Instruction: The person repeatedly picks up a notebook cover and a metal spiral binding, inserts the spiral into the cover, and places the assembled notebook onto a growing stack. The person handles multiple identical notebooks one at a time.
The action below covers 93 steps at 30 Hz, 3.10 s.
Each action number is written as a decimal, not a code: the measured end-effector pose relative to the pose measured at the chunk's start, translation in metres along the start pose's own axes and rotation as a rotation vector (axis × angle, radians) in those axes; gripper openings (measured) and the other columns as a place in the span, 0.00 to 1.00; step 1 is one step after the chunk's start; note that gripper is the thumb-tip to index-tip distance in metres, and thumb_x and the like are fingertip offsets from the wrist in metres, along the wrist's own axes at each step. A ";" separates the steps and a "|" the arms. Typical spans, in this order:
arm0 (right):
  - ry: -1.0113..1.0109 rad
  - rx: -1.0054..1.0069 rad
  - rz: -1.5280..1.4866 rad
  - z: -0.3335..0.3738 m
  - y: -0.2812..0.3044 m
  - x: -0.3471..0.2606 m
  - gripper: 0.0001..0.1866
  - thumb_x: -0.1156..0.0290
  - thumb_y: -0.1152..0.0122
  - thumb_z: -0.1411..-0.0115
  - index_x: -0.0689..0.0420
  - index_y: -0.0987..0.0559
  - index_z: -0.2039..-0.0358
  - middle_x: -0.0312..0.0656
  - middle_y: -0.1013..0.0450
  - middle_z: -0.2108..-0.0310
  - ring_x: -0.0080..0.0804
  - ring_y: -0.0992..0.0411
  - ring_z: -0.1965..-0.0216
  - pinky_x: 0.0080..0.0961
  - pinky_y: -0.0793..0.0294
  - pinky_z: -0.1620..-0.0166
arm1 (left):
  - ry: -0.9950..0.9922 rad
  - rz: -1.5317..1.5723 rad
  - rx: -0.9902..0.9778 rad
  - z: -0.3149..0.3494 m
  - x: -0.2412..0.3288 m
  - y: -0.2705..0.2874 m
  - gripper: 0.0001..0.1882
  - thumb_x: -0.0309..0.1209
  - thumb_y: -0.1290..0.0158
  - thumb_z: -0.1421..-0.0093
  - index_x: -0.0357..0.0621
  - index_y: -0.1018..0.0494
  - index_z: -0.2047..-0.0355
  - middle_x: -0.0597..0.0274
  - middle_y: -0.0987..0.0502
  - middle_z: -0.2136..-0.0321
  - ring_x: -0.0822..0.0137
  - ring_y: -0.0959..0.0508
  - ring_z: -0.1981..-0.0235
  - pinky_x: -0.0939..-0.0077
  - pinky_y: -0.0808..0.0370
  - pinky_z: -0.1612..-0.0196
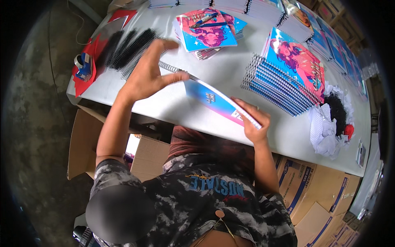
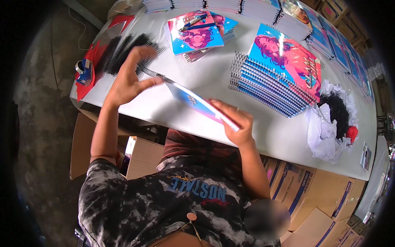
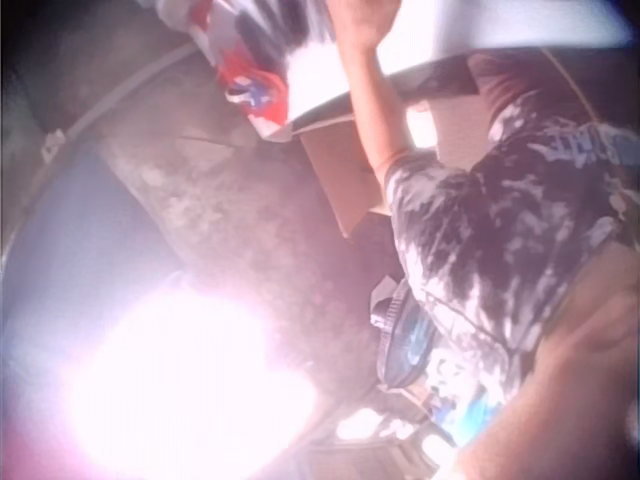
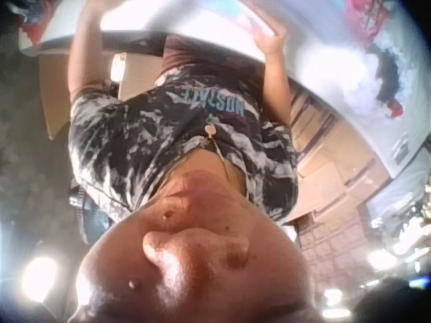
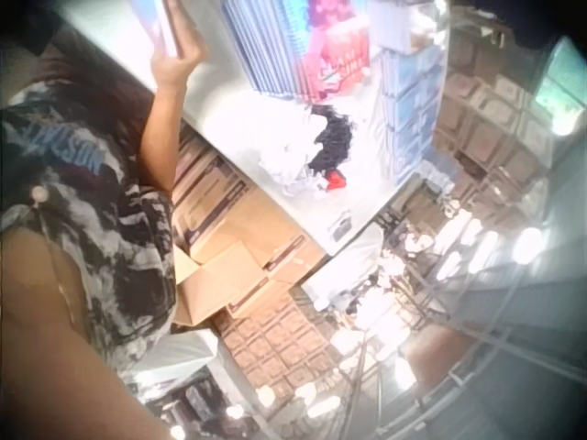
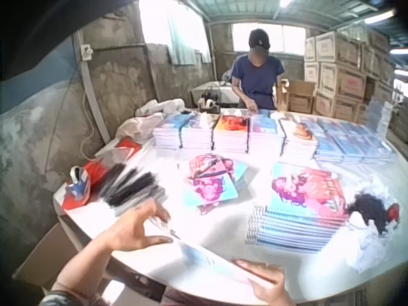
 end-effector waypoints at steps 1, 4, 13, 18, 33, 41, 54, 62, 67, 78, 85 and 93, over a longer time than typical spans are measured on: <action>-0.040 0.001 -0.029 0.000 0.003 0.004 0.16 0.87 0.47 0.51 0.67 0.24 0.59 0.50 0.25 0.60 0.37 0.24 0.60 0.25 0.25 0.58 | 0.046 0.171 -0.203 0.003 -0.007 -0.006 0.20 0.36 0.45 0.45 0.43 0.32 0.53 0.58 0.29 0.60 0.64 0.29 0.57 0.73 0.33 0.55; -0.086 -0.010 -0.079 -0.005 0.010 0.010 0.13 0.85 0.46 0.48 0.67 0.24 0.60 0.50 0.25 0.62 0.34 0.24 0.62 0.23 0.26 0.59 | 0.366 0.479 -0.203 0.012 -0.033 -0.011 0.12 0.29 0.47 0.43 0.39 0.31 0.59 0.64 0.28 0.68 0.72 0.28 0.65 0.80 0.31 0.64; -0.169 0.026 -0.054 -0.001 0.015 0.009 0.12 0.84 0.43 0.47 0.67 0.23 0.60 0.47 0.23 0.65 0.24 0.27 0.70 0.18 0.28 0.65 | 0.468 0.534 -0.434 0.017 -0.031 -0.023 0.14 0.37 0.52 0.39 0.38 0.32 0.61 0.67 0.30 0.75 0.77 0.31 0.74 0.85 0.33 0.69; -0.170 0.034 -0.052 -0.003 0.015 0.007 0.12 0.83 0.42 0.48 0.67 0.23 0.60 0.47 0.23 0.65 0.22 0.27 0.70 0.17 0.29 0.66 | 0.267 0.557 -0.411 0.014 -0.044 -0.028 0.20 0.43 0.58 0.36 0.36 0.29 0.65 0.68 0.35 0.83 0.81 0.39 0.82 0.86 0.41 0.80; -0.197 0.035 -0.097 -0.003 0.013 0.011 0.14 0.84 0.43 0.47 0.67 0.24 0.58 0.49 0.24 0.61 0.23 0.26 0.66 0.17 0.28 0.63 | 0.512 0.515 -0.689 -0.018 -0.068 -0.034 0.19 0.47 0.47 0.44 0.42 0.27 0.75 0.74 0.37 0.90 0.83 0.43 0.89 0.86 0.49 0.86; -0.119 0.016 -0.010 -0.003 0.007 0.007 0.15 0.87 0.46 0.49 0.66 0.24 0.59 0.48 0.25 0.61 0.31 0.25 0.62 0.22 0.27 0.58 | -0.044 0.061 -0.497 -0.014 -0.019 -0.025 0.25 0.37 0.38 0.53 0.46 0.30 0.55 0.61 0.29 0.54 0.61 0.30 0.59 0.71 0.35 0.54; 0.210 0.019 0.105 0.002 -0.016 -0.020 0.17 0.84 0.46 0.54 0.65 0.23 0.60 0.50 0.24 0.63 0.40 0.23 0.63 0.27 0.24 0.61 | -0.326 -0.508 0.646 0.029 0.003 -0.033 0.57 0.73 0.67 0.53 0.33 0.51 0.40 0.34 0.62 0.38 0.38 0.66 0.37 0.37 0.77 0.43; 0.203 -0.037 0.104 0.000 -0.017 -0.022 0.19 0.84 0.44 0.56 0.64 0.23 0.59 0.50 0.25 0.62 0.42 0.24 0.62 0.29 0.24 0.60 | -0.602 -0.435 0.596 0.058 0.012 -0.079 0.52 0.71 0.68 0.51 0.33 0.42 0.44 0.39 0.42 0.44 0.32 0.50 0.42 0.34 0.62 0.43; 0.183 -0.002 0.049 0.004 -0.021 -0.019 0.22 0.85 0.43 0.57 0.63 0.24 0.58 0.50 0.25 0.62 0.41 0.24 0.62 0.30 0.25 0.59 | -0.403 -0.079 0.407 0.086 0.020 -0.128 0.53 0.69 0.61 0.51 0.31 0.48 0.42 0.38 0.45 0.43 0.38 0.47 0.41 0.37 0.50 0.45; 0.157 0.031 0.101 -0.001 -0.022 -0.015 0.16 0.87 0.48 0.53 0.67 0.24 0.61 0.52 0.25 0.62 0.42 0.24 0.61 0.29 0.24 0.59 | -0.677 -0.354 0.227 0.080 0.056 -0.121 0.48 0.74 0.64 0.55 0.52 0.37 0.44 0.38 0.52 0.41 0.41 0.59 0.37 0.45 0.75 0.39; 0.161 0.047 0.079 -0.004 -0.029 -0.018 0.20 0.88 0.49 0.56 0.66 0.24 0.59 0.51 0.25 0.62 0.42 0.24 0.64 0.28 0.24 0.62 | -0.429 -0.251 0.448 0.057 0.041 -0.103 0.53 0.73 0.65 0.54 0.38 0.43 0.43 0.33 0.46 0.45 0.34 0.54 0.39 0.39 0.63 0.42; 0.119 0.003 0.089 -0.004 -0.040 -0.013 0.22 0.81 0.40 0.54 0.62 0.26 0.55 0.47 0.26 0.59 0.40 0.25 0.61 0.31 0.24 0.60 | -0.311 -0.098 0.351 0.051 0.031 -0.116 0.47 0.69 0.55 0.54 0.33 0.37 0.53 0.45 0.34 0.53 0.55 0.39 0.46 0.58 0.41 0.46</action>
Point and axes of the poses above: each hand's wrist, its own z-axis away from the middle knuckle, its own y-axis out of the back of the hand, x = y × z, the point moved 6 cm from there along -z, towards the middle knuckle
